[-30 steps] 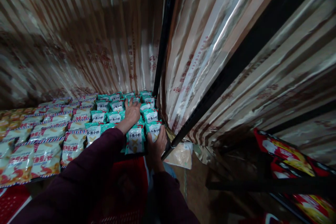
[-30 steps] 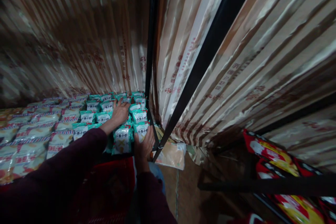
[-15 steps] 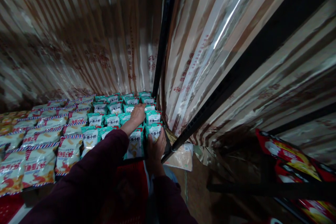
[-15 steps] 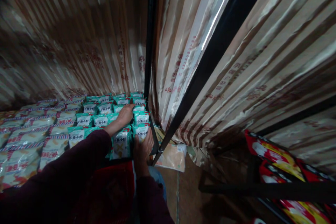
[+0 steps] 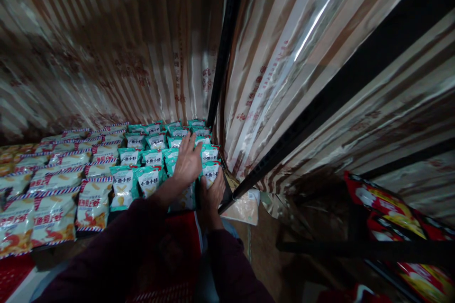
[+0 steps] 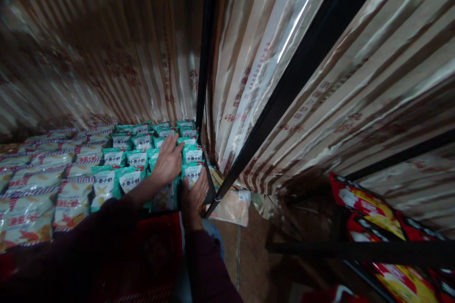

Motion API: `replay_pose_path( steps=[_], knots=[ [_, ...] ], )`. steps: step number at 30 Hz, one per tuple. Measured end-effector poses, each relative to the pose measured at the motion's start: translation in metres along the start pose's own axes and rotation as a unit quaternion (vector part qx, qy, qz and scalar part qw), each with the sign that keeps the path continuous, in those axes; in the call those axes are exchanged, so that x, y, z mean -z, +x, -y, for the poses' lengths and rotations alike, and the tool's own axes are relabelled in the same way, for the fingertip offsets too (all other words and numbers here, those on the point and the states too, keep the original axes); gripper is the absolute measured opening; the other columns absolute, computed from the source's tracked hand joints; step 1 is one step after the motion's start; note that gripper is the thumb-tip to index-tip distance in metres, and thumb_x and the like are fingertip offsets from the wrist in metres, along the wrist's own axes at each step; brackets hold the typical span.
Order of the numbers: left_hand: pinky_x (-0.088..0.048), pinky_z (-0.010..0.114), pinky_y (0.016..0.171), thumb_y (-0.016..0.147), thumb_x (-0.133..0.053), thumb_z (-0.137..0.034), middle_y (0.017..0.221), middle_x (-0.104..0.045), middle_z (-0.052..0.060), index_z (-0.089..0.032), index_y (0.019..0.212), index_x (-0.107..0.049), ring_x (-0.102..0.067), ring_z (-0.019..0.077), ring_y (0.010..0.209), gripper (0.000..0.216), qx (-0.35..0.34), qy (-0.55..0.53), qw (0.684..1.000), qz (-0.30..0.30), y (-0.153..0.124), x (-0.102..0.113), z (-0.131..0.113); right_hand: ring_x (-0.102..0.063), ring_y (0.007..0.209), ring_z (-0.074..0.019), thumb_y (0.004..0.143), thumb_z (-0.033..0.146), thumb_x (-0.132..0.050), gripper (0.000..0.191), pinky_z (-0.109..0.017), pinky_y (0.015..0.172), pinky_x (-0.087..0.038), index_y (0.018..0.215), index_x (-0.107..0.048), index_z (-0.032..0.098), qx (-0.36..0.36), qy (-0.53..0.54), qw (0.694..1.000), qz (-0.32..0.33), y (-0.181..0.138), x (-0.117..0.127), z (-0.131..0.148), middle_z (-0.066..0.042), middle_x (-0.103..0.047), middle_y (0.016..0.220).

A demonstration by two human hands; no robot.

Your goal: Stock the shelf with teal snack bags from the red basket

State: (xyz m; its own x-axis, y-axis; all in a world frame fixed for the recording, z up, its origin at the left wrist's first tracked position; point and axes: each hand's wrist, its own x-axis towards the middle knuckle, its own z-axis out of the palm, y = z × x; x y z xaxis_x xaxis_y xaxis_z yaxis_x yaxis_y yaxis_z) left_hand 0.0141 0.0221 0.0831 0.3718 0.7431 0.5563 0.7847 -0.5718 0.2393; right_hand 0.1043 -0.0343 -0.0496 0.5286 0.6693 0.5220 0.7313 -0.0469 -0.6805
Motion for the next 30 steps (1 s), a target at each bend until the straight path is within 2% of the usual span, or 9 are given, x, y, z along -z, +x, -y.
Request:
replay_pose_path(
  steps=[5, 8, 10, 13, 16, 18, 21, 26, 30],
  knots=[
    [-0.031, 0.052, 0.113, 0.093, -0.037, -0.018, 0.16, -0.01, 0.013, -0.016, 0.144, -0.032, -0.003, 0.0298, 0.148, 0.051, -0.053, -0.113, 0.991, -0.049, -0.089, -0.008, -0.055, -0.043, 0.128, -0.0336, 0.096, 0.047, -0.02, 0.064, -0.054, 0.101, -0.037, 0.143, -0.033, 0.005, -0.018, 0.019, 0.999, 0.029, 0.0, 0.001, -0.009, -0.026, -0.045, 0.139],
    [-0.032, 0.051, 0.112, 0.094, -0.033, -0.017, 0.16, -0.004, 0.016, -0.011, 0.15, -0.017, -0.003, 0.0302, 0.148, 0.058, 0.002, -0.111, 0.992, -0.055, -0.125, -0.022, -0.069, -0.04, 0.131, -0.0334, 0.094, 0.049, -0.027, 0.066, -0.055, 0.103, -0.036, 0.147, -0.026, 0.01, -0.005, 0.047, 0.998, 0.037, 0.002, 0.009, -0.012, -0.022, -0.042, 0.142],
    [-0.031, 0.052, 0.113, 0.094, -0.034, -0.017, 0.16, -0.008, 0.015, -0.012, 0.151, -0.012, -0.005, 0.0311, 0.147, 0.062, -0.001, -0.095, 0.994, -0.049, -0.139, -0.029, -0.07, -0.037, 0.133, -0.0326, 0.093, 0.05, -0.031, 0.068, -0.055, 0.106, -0.034, 0.149, -0.022, 0.011, 0.002, 0.052, 0.998, 0.045, 0.003, 0.016, -0.012, -0.021, -0.039, 0.145],
    [-0.029, 0.052, 0.113, 0.092, -0.037, -0.015, 0.16, -0.01, 0.014, -0.015, 0.152, -0.014, -0.008, 0.0325, 0.147, 0.065, -0.026, -0.043, 0.996, -0.072, -0.152, -0.034, -0.062, -0.034, 0.136, -0.0314, 0.093, 0.052, -0.033, 0.07, -0.054, 0.108, -0.033, 0.148, -0.022, 0.01, 0.002, 0.05, 0.997, 0.055, 0.002, 0.021, -0.011, -0.021, -0.038, 0.146],
    [-0.025, 0.059, 0.112, 0.088, -0.044, -0.015, 0.16, -0.005, 0.016, -0.015, 0.151, -0.018, -0.008, 0.0363, 0.146, 0.068, 0.007, 0.031, 0.995, -0.093, -0.162, -0.036, -0.046, -0.036, 0.135, -0.0294, 0.094, 0.051, -0.031, 0.068, -0.051, 0.108, -0.034, 0.147, -0.026, 0.009, 0.006, 0.044, 0.997, 0.061, 0.001, 0.021, -0.009, -0.021, -0.04, 0.145],
    [-0.025, 0.06, 0.112, 0.086, -0.049, -0.017, 0.159, -0.007, 0.018, -0.014, 0.148, -0.028, -0.008, 0.0381, 0.146, 0.065, 0.037, 0.051, 0.995, -0.072, -0.166, -0.037, -0.035, -0.041, 0.133, -0.0289, 0.095, 0.049, -0.03, 0.065, -0.049, 0.106, -0.036, 0.147, -0.027, 0.009, 0.002, 0.036, 0.997, 0.068, 0.001, 0.021, -0.007, -0.021, -0.044, 0.142],
    [-0.025, 0.058, 0.113, 0.084, -0.052, -0.016, 0.158, -0.014, 0.018, -0.015, 0.142, -0.039, -0.011, 0.0371, 0.146, 0.06, 0.033, 0.063, 0.997, -0.036, -0.17, -0.038, -0.024, -0.044, 0.129, -0.0293, 0.096, 0.048, -0.03, 0.065, -0.049, 0.104, -0.038, 0.148, -0.026, 0.009, 0.001, 0.025, 0.997, 0.072, 0.0, 0.022, -0.005, -0.022, -0.047, 0.14],
    [-0.024, 0.057, 0.113, 0.087, -0.051, -0.016, 0.156, -0.021, 0.019, -0.016, 0.139, -0.045, -0.011, 0.0352, 0.146, 0.053, 0.033, 0.083, 0.995, -0.04, -0.169, -0.04, -0.021, -0.033, 0.138, -0.0299, 0.094, 0.052, -0.034, 0.072, -0.05, 0.108, -0.033, 0.149, -0.022, 0.008, 0.043, 0.027, 0.997, 0.055, -0.001, 0.028, -0.006, -0.022, -0.035, 0.149],
    [-0.024, 0.054, 0.114, 0.09, -0.045, -0.017, 0.156, -0.024, 0.018, -0.014, 0.138, -0.045, -0.01, 0.0328, 0.147, 0.048, 0.038, 0.084, 0.994, -0.054, -0.166, -0.043, -0.02, -0.038, 0.136, -0.0287, 0.096, 0.05, -0.031, 0.068, -0.049, 0.107, -0.035, 0.15, -0.022, 0.01, 0.062, 0.014, 0.994, 0.084, -0.004, 0.028, -0.009, -0.021, -0.04, 0.146]
  ],
)
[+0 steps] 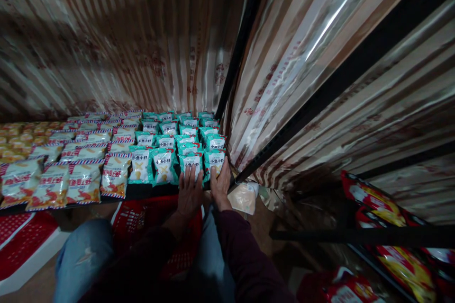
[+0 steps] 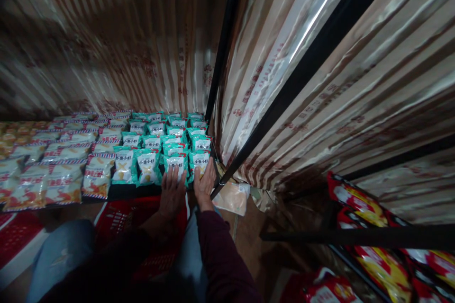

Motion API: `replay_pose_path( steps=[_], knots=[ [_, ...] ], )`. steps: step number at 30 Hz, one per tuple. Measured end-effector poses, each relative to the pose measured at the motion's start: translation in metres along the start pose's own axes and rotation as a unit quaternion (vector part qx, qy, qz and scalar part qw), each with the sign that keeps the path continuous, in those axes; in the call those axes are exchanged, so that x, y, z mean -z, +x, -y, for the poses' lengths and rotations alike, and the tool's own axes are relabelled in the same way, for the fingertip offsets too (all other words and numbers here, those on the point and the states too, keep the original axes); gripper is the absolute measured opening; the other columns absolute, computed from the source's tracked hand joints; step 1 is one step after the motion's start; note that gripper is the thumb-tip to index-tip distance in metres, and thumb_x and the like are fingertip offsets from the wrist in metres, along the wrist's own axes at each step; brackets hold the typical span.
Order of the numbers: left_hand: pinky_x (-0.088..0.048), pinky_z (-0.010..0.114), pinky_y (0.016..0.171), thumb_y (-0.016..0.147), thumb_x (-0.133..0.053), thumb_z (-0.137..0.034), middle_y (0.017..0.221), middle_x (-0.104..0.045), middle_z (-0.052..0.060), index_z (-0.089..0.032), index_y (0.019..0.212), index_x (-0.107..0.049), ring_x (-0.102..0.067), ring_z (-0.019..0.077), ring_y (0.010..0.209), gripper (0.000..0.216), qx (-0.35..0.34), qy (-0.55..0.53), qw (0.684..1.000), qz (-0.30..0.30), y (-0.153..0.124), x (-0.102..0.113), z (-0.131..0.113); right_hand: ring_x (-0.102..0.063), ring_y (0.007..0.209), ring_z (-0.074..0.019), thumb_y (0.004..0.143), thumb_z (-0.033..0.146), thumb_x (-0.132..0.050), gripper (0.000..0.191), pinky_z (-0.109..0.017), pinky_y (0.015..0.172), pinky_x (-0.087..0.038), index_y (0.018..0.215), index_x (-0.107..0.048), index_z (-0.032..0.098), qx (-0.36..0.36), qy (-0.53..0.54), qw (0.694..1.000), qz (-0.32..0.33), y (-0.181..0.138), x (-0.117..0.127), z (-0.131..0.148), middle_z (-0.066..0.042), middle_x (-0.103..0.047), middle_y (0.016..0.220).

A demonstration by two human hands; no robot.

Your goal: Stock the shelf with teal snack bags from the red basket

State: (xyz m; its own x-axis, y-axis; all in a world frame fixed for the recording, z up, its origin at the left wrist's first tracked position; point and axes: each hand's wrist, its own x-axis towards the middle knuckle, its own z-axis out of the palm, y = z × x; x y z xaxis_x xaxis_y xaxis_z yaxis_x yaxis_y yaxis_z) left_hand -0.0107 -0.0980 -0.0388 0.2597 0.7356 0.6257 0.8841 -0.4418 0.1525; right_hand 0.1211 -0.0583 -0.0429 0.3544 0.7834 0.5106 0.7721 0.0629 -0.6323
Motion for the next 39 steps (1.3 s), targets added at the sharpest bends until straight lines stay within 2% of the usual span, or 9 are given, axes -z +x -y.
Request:
replay_pose_path(
  steps=[4, 10, 14, 18, 24, 28, 33, 39],
  knots=[
    [-0.021, 0.051, 0.116, 0.092, -0.042, -0.018, 0.154, -0.03, 0.018, -0.009, 0.142, -0.039, -0.01, 0.0296, 0.147, 0.051, -0.014, -0.006, 1.0, -0.005, 0.003, -0.002, 0.003, -0.043, 0.131, -0.0286, 0.096, 0.049, -0.029, 0.067, -0.049, 0.105, -0.037, 0.15, -0.022, 0.01, -0.02, -0.012, 1.0, 0.015, 0.0, -0.002, 0.001, -0.022, -0.045, 0.142],
    [-0.021, 0.05, 0.116, 0.092, -0.04, -0.02, 0.152, -0.034, 0.016, -0.009, 0.143, -0.036, -0.012, 0.0284, 0.147, 0.052, -0.051, -0.011, 0.999, -0.007, 0.011, -0.002, 0.015, -0.032, 0.138, -0.0289, 0.094, 0.053, -0.033, 0.072, -0.049, 0.108, -0.032, 0.15, -0.019, 0.008, -0.021, 0.008, 1.0, -0.014, 0.003, -0.004, 0.006, -0.022, -0.034, 0.149],
    [-0.022, 0.048, 0.116, 0.092, -0.041, -0.021, 0.15, -0.038, 0.016, -0.009, 0.143, -0.037, -0.015, 0.0277, 0.146, 0.052, -0.071, -0.011, 0.997, -0.024, 0.015, -0.006, 0.021, -0.039, 0.134, -0.029, 0.095, 0.052, -0.031, 0.069, -0.049, 0.106, -0.035, 0.15, -0.021, 0.01, -0.033, -0.012, 0.999, 0.003, 0.004, -0.008, 0.008, -0.021, -0.04, 0.146],
    [-0.02, 0.049, 0.117, 0.092, -0.043, -0.021, 0.151, -0.035, 0.016, -0.009, 0.142, -0.039, -0.013, 0.0282, 0.147, 0.052, -0.065, -0.01, 0.998, -0.022, 0.014, -0.008, 0.023, -0.039, 0.134, -0.0289, 0.095, 0.052, -0.03, 0.07, -0.049, 0.106, -0.035, 0.15, -0.02, 0.009, -0.032, -0.019, 0.999, 0.001, 0.004, -0.009, 0.008, -0.022, -0.041, 0.145],
    [-0.019, 0.049, 0.117, 0.093, -0.042, -0.025, 0.151, -0.037, 0.015, -0.01, 0.142, -0.04, -0.014, 0.0276, 0.146, 0.051, -0.072, -0.006, 0.997, -0.021, 0.012, -0.006, 0.023, -0.027, 0.141, -0.0299, 0.094, 0.053, -0.034, 0.073, -0.053, 0.109, -0.03, 0.15, -0.016, 0.01, -0.005, -0.014, 0.999, -0.03, -0.004, -0.003, 0.007, -0.023, -0.031, 0.151],
    [-0.018, 0.049, 0.117, 0.093, -0.045, -0.029, 0.151, -0.035, 0.014, -0.013, 0.142, -0.041, -0.016, 0.0283, 0.146, 0.052, -0.051, 0.002, 0.999, -0.017, 0.013, -0.004, 0.022, -0.024, 0.143, -0.0296, 0.095, 0.051, -0.035, 0.07, -0.055, 0.109, -0.028, 0.151, -0.017, 0.012, 0.013, -0.023, 0.999, -0.028, -0.009, -0.002, 0.008, -0.023, -0.027, 0.153],
    [-0.02, 0.05, 0.117, 0.093, -0.044, -0.029, 0.153, -0.033, 0.012, -0.015, 0.143, -0.039, -0.018, 0.0286, 0.146, 0.053, -0.057, 0.011, 0.998, 0.02, 0.016, -0.006, 0.024, -0.026, 0.142, -0.029, 0.097, 0.047, -0.03, 0.063, -0.055, 0.109, -0.029, 0.15, -0.022, 0.012, 0.011, -0.025, 0.999, -0.017, -0.008, -0.004, 0.011, -0.023, -0.03, 0.152],
    [-0.022, 0.048, 0.117, 0.091, -0.046, -0.029, 0.152, -0.034, 0.012, -0.015, 0.142, -0.041, -0.02, 0.0283, 0.145, 0.053, -0.086, 0.011, 0.996, 0.012, 0.019, -0.01, 0.03, -0.029, 0.141, -0.0296, 0.096, 0.049, -0.031, 0.068, -0.053, 0.108, -0.031, 0.15, -0.019, 0.01, 0.004, -0.025, 0.999, -0.029, -0.003, -0.007, 0.011, -0.023, -0.032, 0.15]
  ],
)
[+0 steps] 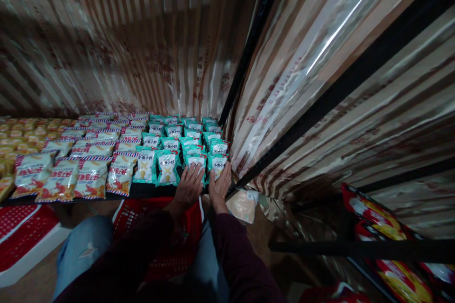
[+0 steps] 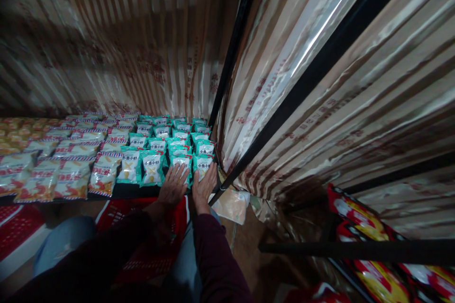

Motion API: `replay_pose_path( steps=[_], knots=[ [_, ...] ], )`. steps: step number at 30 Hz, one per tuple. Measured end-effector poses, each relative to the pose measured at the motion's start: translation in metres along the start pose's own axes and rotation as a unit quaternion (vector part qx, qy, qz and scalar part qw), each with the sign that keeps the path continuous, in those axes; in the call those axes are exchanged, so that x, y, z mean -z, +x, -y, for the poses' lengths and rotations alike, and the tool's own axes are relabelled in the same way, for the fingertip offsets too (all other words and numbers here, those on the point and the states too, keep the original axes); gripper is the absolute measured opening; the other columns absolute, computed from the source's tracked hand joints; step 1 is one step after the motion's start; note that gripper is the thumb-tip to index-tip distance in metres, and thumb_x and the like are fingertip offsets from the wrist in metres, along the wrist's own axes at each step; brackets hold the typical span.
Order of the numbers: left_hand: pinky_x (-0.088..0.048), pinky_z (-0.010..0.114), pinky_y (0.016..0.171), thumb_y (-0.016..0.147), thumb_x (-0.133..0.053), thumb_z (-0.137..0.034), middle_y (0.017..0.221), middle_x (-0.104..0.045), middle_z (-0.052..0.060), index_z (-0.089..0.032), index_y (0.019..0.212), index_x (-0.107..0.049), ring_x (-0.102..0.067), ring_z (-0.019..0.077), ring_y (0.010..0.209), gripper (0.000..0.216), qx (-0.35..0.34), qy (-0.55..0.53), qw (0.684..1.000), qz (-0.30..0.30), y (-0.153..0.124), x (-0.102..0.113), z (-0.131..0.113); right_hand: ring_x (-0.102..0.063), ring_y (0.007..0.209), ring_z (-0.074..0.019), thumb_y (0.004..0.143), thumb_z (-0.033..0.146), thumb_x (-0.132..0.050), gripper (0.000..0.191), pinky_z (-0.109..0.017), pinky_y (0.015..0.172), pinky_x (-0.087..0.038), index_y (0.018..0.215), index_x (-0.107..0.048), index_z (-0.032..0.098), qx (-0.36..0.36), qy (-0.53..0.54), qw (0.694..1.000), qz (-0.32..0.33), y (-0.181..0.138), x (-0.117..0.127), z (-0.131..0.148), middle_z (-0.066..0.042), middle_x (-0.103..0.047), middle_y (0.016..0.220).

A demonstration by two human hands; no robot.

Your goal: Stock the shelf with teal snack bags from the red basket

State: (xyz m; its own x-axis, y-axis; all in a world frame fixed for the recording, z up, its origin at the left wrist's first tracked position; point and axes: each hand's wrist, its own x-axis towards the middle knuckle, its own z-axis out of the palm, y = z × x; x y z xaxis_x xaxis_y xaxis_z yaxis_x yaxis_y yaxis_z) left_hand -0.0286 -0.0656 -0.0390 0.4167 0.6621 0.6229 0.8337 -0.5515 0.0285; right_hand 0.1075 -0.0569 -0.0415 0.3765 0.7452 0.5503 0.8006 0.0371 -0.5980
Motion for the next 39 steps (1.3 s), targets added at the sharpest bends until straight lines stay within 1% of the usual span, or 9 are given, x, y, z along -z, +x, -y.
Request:
replay_pose_path(
  steps=[4, 9, 15, 20, 25, 29, 33, 36, 39],
  knots=[
    [-0.021, 0.049, 0.117, 0.091, -0.047, -0.029, 0.151, -0.036, 0.012, -0.015, 0.141, -0.043, -0.02, 0.0287, 0.145, 0.052, 0.005, 0.005, 1.0, -0.005, 0.001, 0.0, 0.0, -0.034, 0.138, -0.0292, 0.097, 0.049, -0.026, 0.066, -0.051, 0.107, -0.034, 0.148, -0.025, 0.008, -0.012, -0.015, 1.0, 0.017, 0.0, -0.005, 0.0, -0.022, -0.039, 0.147],
    [-0.021, 0.05, 0.117, 0.092, -0.046, -0.028, 0.149, -0.039, 0.012, -0.015, 0.141, -0.044, -0.022, 0.0288, 0.144, 0.051, 0.008, 0.003, 1.0, -0.013, 0.0, -0.003, 0.0, -0.036, 0.136, -0.0291, 0.097, 0.049, -0.025, 0.066, -0.051, 0.106, -0.035, 0.148, -0.025, 0.007, -0.022, -0.024, 0.999, 0.022, 0.0, -0.008, 0.0, -0.023, -0.04, 0.146],
    [-0.02, 0.052, 0.116, 0.091, -0.05, -0.029, 0.149, -0.041, 0.011, -0.021, 0.14, -0.046, -0.026, 0.0296, 0.143, 0.05, 0.01, -0.004, 0.999, -0.036, -0.003, -0.007, 0.002, -0.021, 0.143, -0.0292, 0.095, 0.051, -0.033, 0.069, -0.056, 0.109, -0.029, 0.151, -0.018, 0.011, 0.007, -0.017, 1.0, 0.001, -0.005, 0.001, 0.0, -0.022, -0.027, 0.153],
    [-0.022, 0.054, 0.115, 0.09, -0.053, -0.033, 0.15, -0.04, 0.006, -0.032, 0.141, -0.044, -0.028, 0.0306, 0.142, 0.051, 0.003, 0.006, 1.0, -0.025, -0.005, -0.003, 0.001, -0.018, 0.144, -0.0315, 0.095, 0.051, -0.035, 0.068, -0.06, 0.107, -0.028, 0.151, -0.021, 0.015, 0.019, -0.03, 0.999, -0.001, -0.014, 0.009, 0.003, -0.02, -0.022, 0.155],
    [-0.024, 0.054, 0.114, 0.09, -0.054, -0.034, 0.151, -0.038, 0.008, -0.031, 0.141, -0.043, -0.026, 0.0314, 0.143, 0.052, 0.01, -0.001, 1.0, -0.02, -0.01, 0.004, -0.002, -0.017, 0.144, -0.0307, 0.095, 0.05, -0.035, 0.066, -0.06, 0.107, -0.028, 0.15, -0.023, 0.016, 0.023, -0.031, 0.999, 0.009, -0.023, 0.011, 0.001, -0.02, -0.019, 0.156],
    [-0.024, 0.053, 0.114, 0.09, -0.053, -0.03, 0.151, -0.038, 0.007, -0.031, 0.141, -0.044, -0.023, 0.0315, 0.144, 0.051, 0.011, -0.003, 1.0, -0.017, -0.018, 0.009, -0.005, -0.015, 0.145, -0.0302, 0.097, 0.046, -0.034, 0.062, -0.06, 0.107, -0.029, 0.149, -0.025, 0.015, 0.028, -0.034, 0.999, 0.007, -0.027, 0.011, -0.002, -0.02, -0.018, 0.156],
    [-0.023, 0.053, 0.114, 0.09, -0.05, -0.028, 0.154, -0.032, 0.009, -0.028, 0.142, -0.042, -0.022, 0.0316, 0.144, 0.053, 0.033, -0.003, 0.999, 0.011, -0.027, 0.014, -0.007, -0.013, 0.145, -0.0291, 0.097, 0.043, -0.033, 0.059, -0.059, 0.108, -0.028, 0.149, -0.025, 0.015, 0.056, -0.027, 0.998, 0.003, -0.032, 0.011, 0.001, -0.019, -0.021, 0.156],
    [-0.022, 0.053, 0.115, 0.091, -0.048, -0.027, 0.154, -0.031, 0.01, -0.025, 0.143, -0.04, -0.021, 0.0311, 0.145, 0.053, 0.04, -0.005, 0.999, 0.026, -0.033, 0.015, -0.006, -0.013, 0.146, -0.0273, 0.098, 0.04, -0.031, 0.056, -0.057, 0.108, -0.028, 0.149, -0.025, 0.018, 0.076, -0.028, 0.996, 0.024, -0.039, 0.011, 0.009, -0.017, -0.023, 0.156],
    [-0.021, 0.054, 0.115, 0.092, -0.047, -0.028, 0.153, -0.033, 0.008, -0.024, 0.144, -0.039, -0.019, 0.0308, 0.145, 0.053, 0.037, -0.004, 0.999, 0.029, -0.035, 0.012, -0.002, -0.014, 0.145, -0.027, 0.098, 0.035, -0.033, 0.052, -0.055, 0.11, -0.025, 0.147, -0.033, 0.019, 0.11, -0.046, 0.992, 0.045, -0.046, 0.011, 0.017, -0.015, -0.023, 0.156]
  ],
)
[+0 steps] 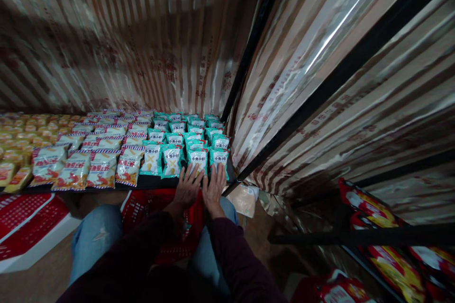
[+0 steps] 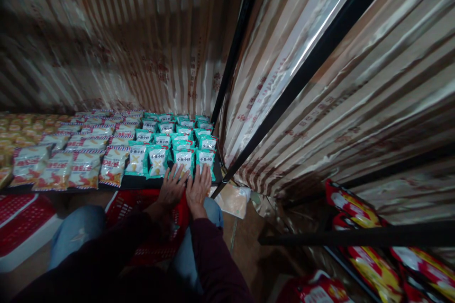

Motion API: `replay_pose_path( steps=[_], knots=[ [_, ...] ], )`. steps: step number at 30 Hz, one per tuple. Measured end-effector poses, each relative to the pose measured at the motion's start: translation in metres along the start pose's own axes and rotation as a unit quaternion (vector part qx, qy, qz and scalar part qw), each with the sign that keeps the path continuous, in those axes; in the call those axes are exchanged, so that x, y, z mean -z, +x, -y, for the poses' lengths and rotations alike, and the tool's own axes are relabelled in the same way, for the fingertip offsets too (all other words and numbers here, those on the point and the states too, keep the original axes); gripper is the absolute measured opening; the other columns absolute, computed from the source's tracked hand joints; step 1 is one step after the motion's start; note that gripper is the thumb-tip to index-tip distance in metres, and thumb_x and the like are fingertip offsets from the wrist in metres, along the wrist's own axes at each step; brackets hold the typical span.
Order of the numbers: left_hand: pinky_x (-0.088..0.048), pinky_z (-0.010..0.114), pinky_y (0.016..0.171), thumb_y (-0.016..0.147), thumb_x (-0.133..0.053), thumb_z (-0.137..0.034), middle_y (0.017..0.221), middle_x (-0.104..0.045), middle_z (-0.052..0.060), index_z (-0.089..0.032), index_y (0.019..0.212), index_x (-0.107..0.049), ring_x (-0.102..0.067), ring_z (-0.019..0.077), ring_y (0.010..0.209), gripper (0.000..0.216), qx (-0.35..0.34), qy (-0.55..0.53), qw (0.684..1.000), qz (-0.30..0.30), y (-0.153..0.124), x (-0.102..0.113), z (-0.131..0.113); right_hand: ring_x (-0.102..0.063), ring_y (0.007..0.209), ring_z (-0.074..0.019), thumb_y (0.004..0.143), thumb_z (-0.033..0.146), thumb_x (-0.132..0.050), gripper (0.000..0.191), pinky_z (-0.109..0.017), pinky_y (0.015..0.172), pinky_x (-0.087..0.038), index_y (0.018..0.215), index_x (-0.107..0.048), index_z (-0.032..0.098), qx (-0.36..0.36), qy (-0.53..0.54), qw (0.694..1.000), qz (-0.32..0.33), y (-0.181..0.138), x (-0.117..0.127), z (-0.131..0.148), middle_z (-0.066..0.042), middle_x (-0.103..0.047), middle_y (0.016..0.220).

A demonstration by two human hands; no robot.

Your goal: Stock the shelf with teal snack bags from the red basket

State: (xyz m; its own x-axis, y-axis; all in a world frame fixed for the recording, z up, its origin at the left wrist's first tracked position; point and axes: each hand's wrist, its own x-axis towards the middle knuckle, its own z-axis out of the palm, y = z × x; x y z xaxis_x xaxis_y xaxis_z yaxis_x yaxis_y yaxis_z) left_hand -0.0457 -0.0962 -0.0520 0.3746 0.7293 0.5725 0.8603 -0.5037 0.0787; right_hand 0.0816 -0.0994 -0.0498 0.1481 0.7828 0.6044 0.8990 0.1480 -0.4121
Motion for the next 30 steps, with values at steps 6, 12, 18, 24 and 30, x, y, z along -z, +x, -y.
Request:
replay_pose_path(
  steps=[6, 12, 18, 24, 30],
  knots=[
    [-0.023, 0.051, 0.115, 0.093, -0.044, -0.027, 0.154, -0.032, 0.007, -0.023, 0.145, -0.039, -0.016, 0.0306, 0.146, 0.052, -0.034, -0.004, 0.999, -0.022, 0.006, -0.001, 0.006, -0.011, 0.146, -0.0283, 0.097, 0.027, -0.037, 0.045, -0.053, 0.111, -0.023, 0.141, -0.045, 0.019, 0.012, -0.034, 0.999, 0.005, -0.003, -0.003, 0.005, -0.013, -0.018, 0.158],
    [-0.031, 0.05, 0.112, 0.092, -0.041, -0.017, 0.155, -0.029, 0.013, -0.017, 0.145, -0.038, -0.011, 0.0319, 0.146, 0.053, -0.04, -0.021, 0.998, -0.051, 0.007, -0.001, 0.004, -0.008, 0.147, -0.0284, 0.097, 0.022, -0.034, 0.051, -0.055, 0.112, -0.022, 0.148, -0.032, 0.02, 0.065, -0.016, 0.998, 0.001, 0.0, -0.003, 0.006, -0.012, -0.018, 0.159],
    [-0.033, 0.051, 0.111, 0.092, -0.039, -0.017, 0.152, -0.032, 0.019, -0.008, 0.142, -0.039, -0.009, 0.0326, 0.146, 0.051, -0.036, -0.021, 0.997, -0.064, 0.0, -0.007, 0.008, -0.009, 0.147, -0.0277, 0.096, 0.019, -0.034, 0.054, -0.054, 0.112, -0.025, 0.15, -0.028, 0.021, 0.116, 0.011, 0.993, -0.005, 0.004, -0.004, 0.014, -0.01, -0.019, 0.159],
    [-0.031, 0.052, 0.112, 0.093, -0.038, -0.018, 0.151, -0.033, 0.021, -0.007, 0.142, -0.038, -0.011, 0.0317, 0.146, 0.05, 0.008, -0.01, 0.996, -0.084, -0.014, 0.0, 0.011, -0.015, 0.147, -0.0264, 0.095, 0.015, -0.033, 0.053, -0.053, 0.112, -0.031, 0.148, -0.031, 0.016, 0.139, 0.061, 0.988, 0.013, 0.0, -0.007, 0.027, -0.014, -0.031, 0.154],
    [-0.031, 0.052, 0.111, 0.094, -0.038, -0.021, 0.155, -0.024, 0.022, -0.01, 0.143, -0.034, -0.013, 0.0301, 0.146, 0.051, 0.112, 0.01, 0.987, -0.117, -0.029, 0.01, 0.032, -0.027, 0.143, -0.0203, 0.095, 0.011, -0.028, 0.052, -0.045, 0.112, -0.038, 0.147, -0.034, 0.014, 0.171, 0.145, 0.972, 0.065, -0.008, -0.018, 0.057, -0.015, -0.035, 0.152]
  ],
)
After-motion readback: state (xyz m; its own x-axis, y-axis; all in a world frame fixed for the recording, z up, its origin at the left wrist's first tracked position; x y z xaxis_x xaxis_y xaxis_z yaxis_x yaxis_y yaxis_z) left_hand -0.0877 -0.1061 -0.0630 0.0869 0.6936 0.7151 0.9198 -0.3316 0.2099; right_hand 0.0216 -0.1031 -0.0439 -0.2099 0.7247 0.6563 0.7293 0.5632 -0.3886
